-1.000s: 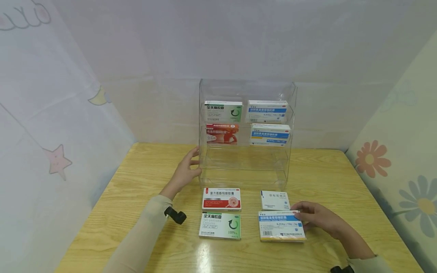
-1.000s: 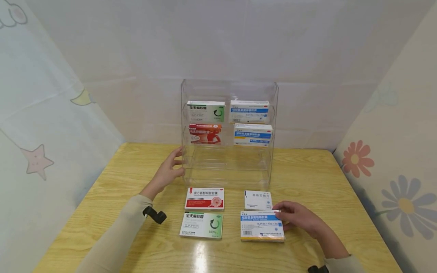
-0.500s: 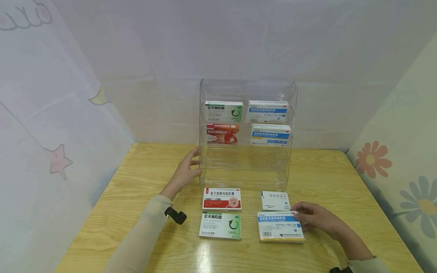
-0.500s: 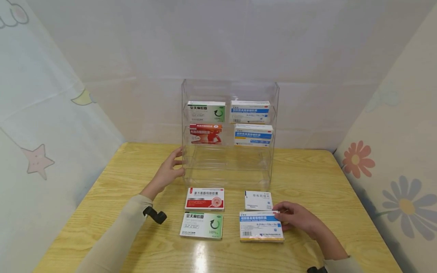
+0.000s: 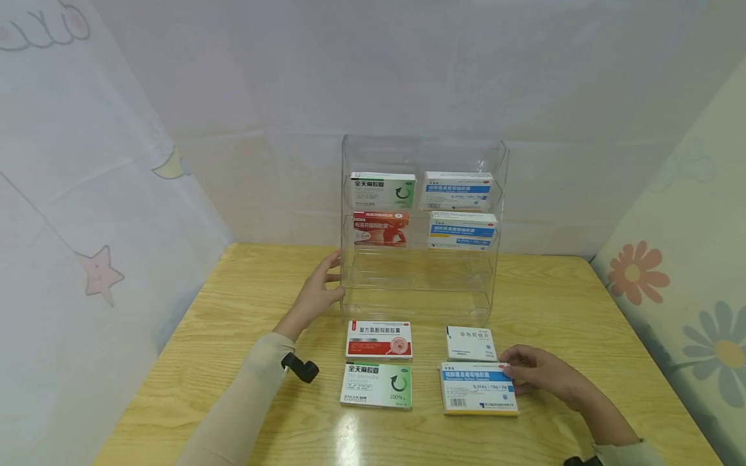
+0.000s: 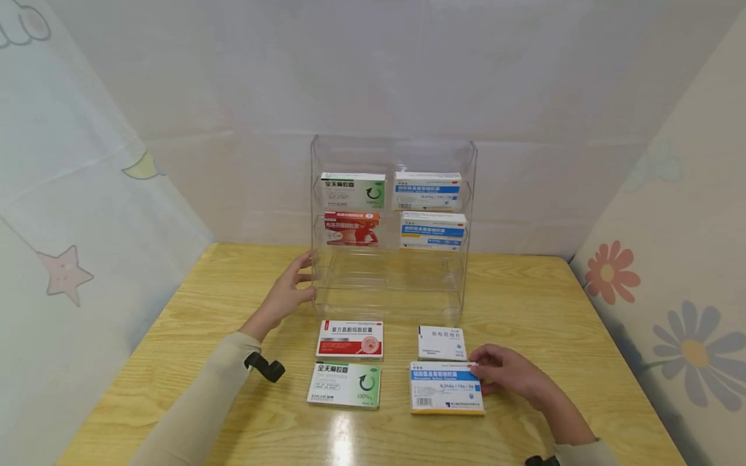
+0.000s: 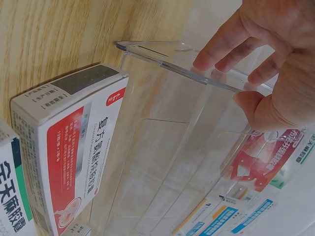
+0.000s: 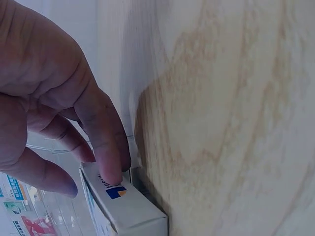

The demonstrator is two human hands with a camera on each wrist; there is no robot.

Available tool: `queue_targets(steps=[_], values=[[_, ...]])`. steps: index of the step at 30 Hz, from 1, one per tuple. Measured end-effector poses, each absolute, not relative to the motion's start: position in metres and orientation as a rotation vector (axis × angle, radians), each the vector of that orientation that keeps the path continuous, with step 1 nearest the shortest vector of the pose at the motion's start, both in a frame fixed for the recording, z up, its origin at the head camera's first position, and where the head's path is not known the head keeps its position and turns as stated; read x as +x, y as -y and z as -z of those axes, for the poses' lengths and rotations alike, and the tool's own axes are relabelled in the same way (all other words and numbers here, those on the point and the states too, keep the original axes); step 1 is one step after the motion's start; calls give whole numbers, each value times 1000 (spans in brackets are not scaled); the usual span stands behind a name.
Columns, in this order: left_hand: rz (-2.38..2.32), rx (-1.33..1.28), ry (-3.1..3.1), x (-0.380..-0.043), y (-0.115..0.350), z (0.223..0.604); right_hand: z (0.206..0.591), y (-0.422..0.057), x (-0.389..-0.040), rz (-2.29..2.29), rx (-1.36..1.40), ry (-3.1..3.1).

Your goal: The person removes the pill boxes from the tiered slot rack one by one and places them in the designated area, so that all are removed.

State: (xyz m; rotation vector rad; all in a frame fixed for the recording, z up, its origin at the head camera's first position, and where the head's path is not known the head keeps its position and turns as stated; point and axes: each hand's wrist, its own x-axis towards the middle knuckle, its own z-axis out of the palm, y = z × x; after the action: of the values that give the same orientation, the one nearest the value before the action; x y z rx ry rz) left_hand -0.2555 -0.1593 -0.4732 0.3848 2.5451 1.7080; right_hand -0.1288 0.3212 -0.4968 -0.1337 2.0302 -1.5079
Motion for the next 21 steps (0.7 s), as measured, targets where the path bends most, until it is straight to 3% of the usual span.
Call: queue_targets(steps=[10,21], values=[[-1721,406,-2524,-255,160,472,484,-326,-130,1448,-135,-2135],[-1713,388,-2532,-255,161,474,435,-324,-150,1266,-300,-2515]])
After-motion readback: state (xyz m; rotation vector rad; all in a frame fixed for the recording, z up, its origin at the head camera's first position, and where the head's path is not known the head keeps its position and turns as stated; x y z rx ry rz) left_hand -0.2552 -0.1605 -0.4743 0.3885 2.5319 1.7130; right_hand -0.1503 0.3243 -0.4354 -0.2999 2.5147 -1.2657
